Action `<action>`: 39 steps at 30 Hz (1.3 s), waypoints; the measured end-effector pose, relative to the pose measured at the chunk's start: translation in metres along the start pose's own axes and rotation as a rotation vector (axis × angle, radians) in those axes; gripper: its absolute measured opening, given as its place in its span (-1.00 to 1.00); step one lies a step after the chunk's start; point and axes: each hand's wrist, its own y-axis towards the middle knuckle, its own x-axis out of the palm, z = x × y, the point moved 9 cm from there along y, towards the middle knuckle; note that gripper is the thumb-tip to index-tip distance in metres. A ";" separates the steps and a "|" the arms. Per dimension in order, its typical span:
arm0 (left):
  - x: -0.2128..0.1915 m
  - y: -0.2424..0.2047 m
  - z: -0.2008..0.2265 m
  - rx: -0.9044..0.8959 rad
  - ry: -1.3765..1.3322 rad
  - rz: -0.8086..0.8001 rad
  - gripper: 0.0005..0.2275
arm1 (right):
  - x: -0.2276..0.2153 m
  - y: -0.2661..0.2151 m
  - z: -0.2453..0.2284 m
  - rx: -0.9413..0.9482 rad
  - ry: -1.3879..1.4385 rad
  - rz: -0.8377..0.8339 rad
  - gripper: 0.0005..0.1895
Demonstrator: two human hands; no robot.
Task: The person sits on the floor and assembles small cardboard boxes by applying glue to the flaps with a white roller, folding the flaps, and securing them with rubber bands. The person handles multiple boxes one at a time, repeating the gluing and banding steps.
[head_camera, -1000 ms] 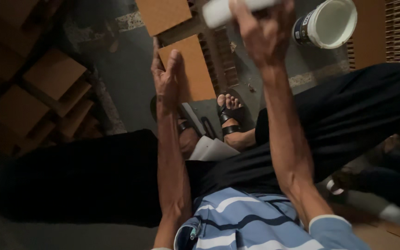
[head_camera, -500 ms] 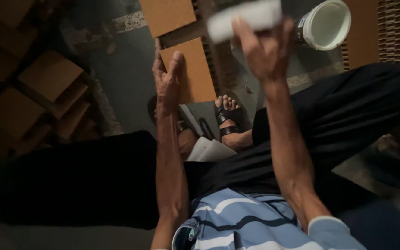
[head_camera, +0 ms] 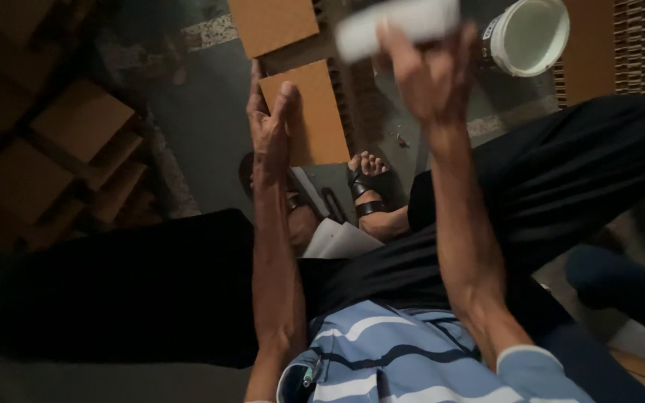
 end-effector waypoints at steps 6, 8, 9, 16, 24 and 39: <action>-0.006 -0.001 0.007 -0.059 0.019 0.041 -0.34 | 0.012 -0.026 -0.064 -0.698 -0.634 -0.157 -0.86; -0.012 0.000 0.011 -0.061 0.127 0.082 -0.36 | -0.007 -0.066 -0.071 -0.675 -0.652 -0.184 -0.76; -0.012 0.001 0.015 -0.030 0.127 0.084 -0.37 | -0.009 -0.078 -0.068 -0.663 -0.567 -0.277 -0.79; -0.014 0.009 0.017 -0.069 0.055 0.079 -0.41 | -0.082 -0.037 0.052 0.037 0.068 -0.062 -0.69; -0.024 0.011 0.012 -0.113 0.236 0.118 -0.39 | -0.166 -0.004 0.312 0.602 -0.161 0.483 -0.67; -0.059 0.013 -0.022 -0.195 0.251 0.245 -0.31 | -0.171 -0.030 0.366 0.620 -0.492 0.618 -0.67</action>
